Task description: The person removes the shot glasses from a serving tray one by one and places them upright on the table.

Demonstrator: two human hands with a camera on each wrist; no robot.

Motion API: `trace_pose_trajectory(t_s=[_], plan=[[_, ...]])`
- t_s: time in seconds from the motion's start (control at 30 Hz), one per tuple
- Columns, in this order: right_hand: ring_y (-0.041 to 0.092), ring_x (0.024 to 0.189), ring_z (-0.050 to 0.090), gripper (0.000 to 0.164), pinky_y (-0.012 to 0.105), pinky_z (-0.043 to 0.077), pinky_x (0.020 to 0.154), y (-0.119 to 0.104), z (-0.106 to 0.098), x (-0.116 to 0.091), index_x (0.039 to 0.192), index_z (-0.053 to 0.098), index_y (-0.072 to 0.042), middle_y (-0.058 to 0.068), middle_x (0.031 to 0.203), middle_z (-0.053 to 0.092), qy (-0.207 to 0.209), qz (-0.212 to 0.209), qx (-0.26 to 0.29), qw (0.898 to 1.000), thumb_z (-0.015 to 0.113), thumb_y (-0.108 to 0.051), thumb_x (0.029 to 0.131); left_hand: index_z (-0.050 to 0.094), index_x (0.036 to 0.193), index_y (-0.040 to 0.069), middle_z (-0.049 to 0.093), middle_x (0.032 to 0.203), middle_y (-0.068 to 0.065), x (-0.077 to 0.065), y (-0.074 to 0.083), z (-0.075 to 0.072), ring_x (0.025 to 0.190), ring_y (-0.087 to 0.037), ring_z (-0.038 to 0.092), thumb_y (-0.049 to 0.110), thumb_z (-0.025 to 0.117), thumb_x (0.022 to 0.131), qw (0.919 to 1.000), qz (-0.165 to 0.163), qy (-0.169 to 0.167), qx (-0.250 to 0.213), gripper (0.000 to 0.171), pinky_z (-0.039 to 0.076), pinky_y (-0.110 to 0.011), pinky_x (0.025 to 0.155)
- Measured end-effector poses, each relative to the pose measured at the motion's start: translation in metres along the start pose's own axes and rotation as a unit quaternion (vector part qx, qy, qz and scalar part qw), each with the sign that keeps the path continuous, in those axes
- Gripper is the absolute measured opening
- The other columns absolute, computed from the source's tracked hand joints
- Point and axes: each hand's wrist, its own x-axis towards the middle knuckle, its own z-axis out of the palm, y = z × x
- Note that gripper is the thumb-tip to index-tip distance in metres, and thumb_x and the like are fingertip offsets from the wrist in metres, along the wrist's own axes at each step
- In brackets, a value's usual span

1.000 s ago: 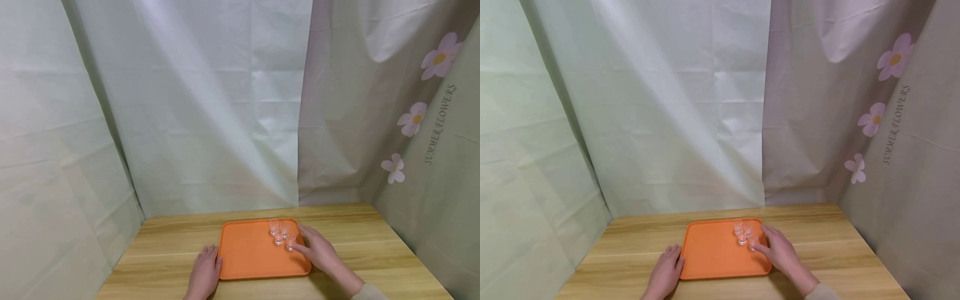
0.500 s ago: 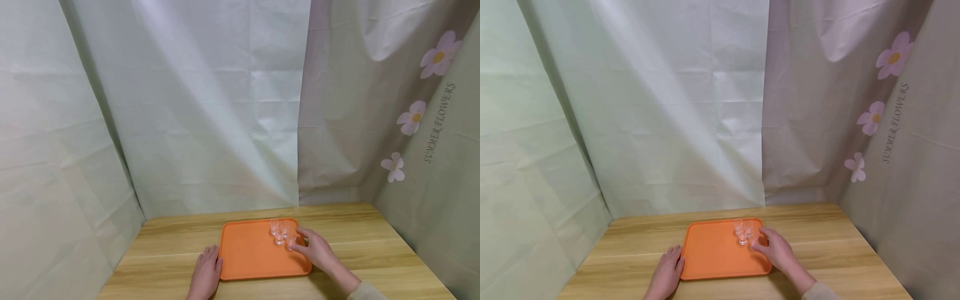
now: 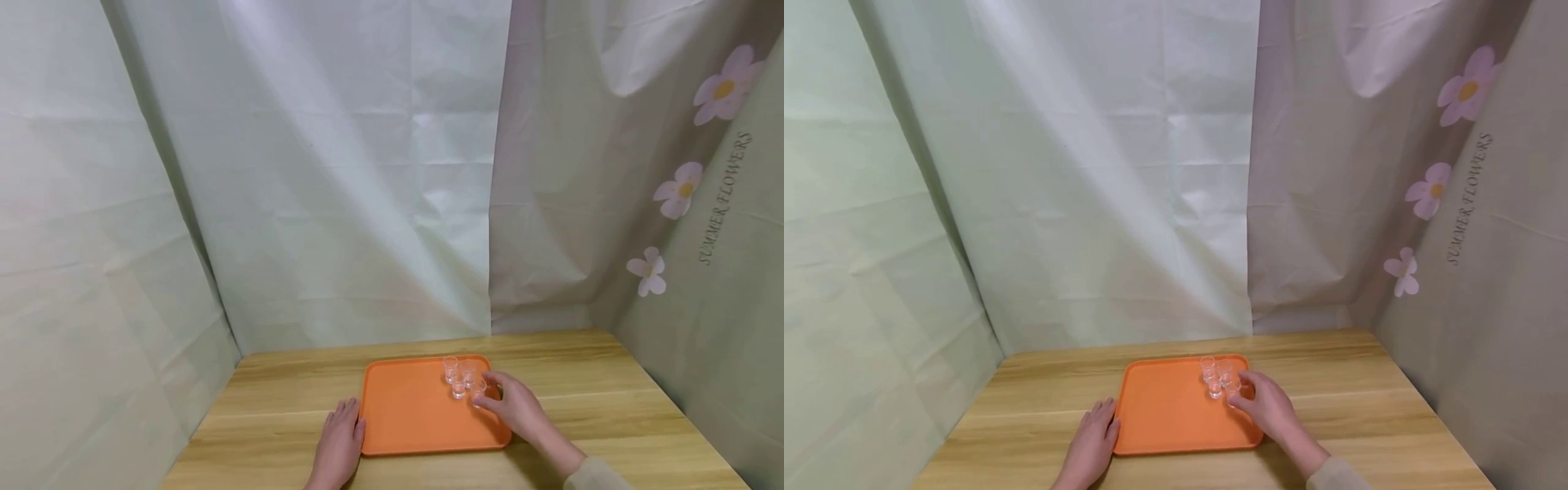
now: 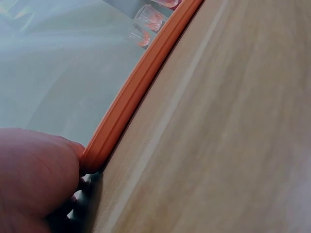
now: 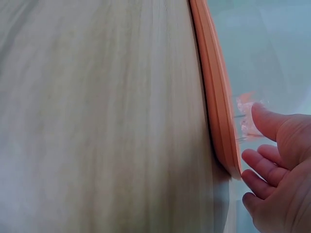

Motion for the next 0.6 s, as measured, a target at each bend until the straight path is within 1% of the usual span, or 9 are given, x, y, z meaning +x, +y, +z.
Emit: trace_pose_trajectory(t_s=[0.27,0.37,0.47,0.53,0.6], plan=[[0.042,0.127,0.068,0.057,0.062,0.053,0.110,0.0008,0.0024,-0.0009,0.135,0.073,-0.001,0.015,0.131,0.076,0.005,0.003,0.002,1.000,0.094,-0.028,0.090,0.065,0.142,-0.012,0.062,0.149,-0.034,-0.0003,-0.0022,0.0022,0.145,-0.057,0.051,0.008,0.067,0.108,1.0000,-0.002,0.001,0.001,0.040,0.037,-0.072,0.121],[0.037,0.120,0.071,0.051,0.060,0.056,0.106,0.0011,0.0036,-0.0005,0.130,0.076,-0.002,0.010,0.123,0.077,0.010,0.004,-0.001,1.000,0.095,-0.027,0.089,0.065,0.142,-0.012,0.062,0.149,-0.033,-0.0014,-0.0024,0.0032,0.145,-0.057,0.052,0.008,0.067,0.108,1.0000,-0.001,0.004,0.001,0.040,0.037,-0.072,0.121],[0.030,0.109,0.072,0.044,0.055,0.059,0.100,0.0005,0.0044,0.0010,0.122,0.077,-0.006,0.004,0.114,0.077,0.015,0.005,-0.005,1.000,0.096,-0.026,0.088,0.065,0.142,-0.012,0.062,0.149,-0.033,-0.0009,-0.0027,0.0042,0.145,-0.056,0.052,0.008,0.067,0.108,1.0000,0.000,0.006,0.004,0.040,0.037,-0.072,0.122],[0.024,0.102,0.070,0.037,0.049,0.059,0.093,0.0000,0.0048,0.0021,0.116,0.077,-0.009,0.001,0.108,0.076,0.016,0.006,-0.006,1.000,0.095,-0.025,0.089,0.065,0.142,-0.013,0.062,0.148,-0.033,0.0002,-0.0027,0.0041,0.145,-0.056,0.052,0.008,0.067,0.108,1.0000,0.000,0.007,0.005,0.040,0.037,-0.072,0.122],[0.020,0.095,0.065,0.031,0.043,0.057,0.087,-0.0004,0.0050,0.0027,0.111,0.077,-0.011,-0.001,0.103,0.073,0.015,0.006,-0.005,1.000,0.095,-0.025,0.089,0.065,0.142,-0.013,0.062,0.148,-0.034,0.0011,-0.0028,0.0037,0.145,-0.057,0.052,0.008,0.067,0.108,1.0000,0.000,0.006,0.006,0.040,0.037,-0.073,0.121]])
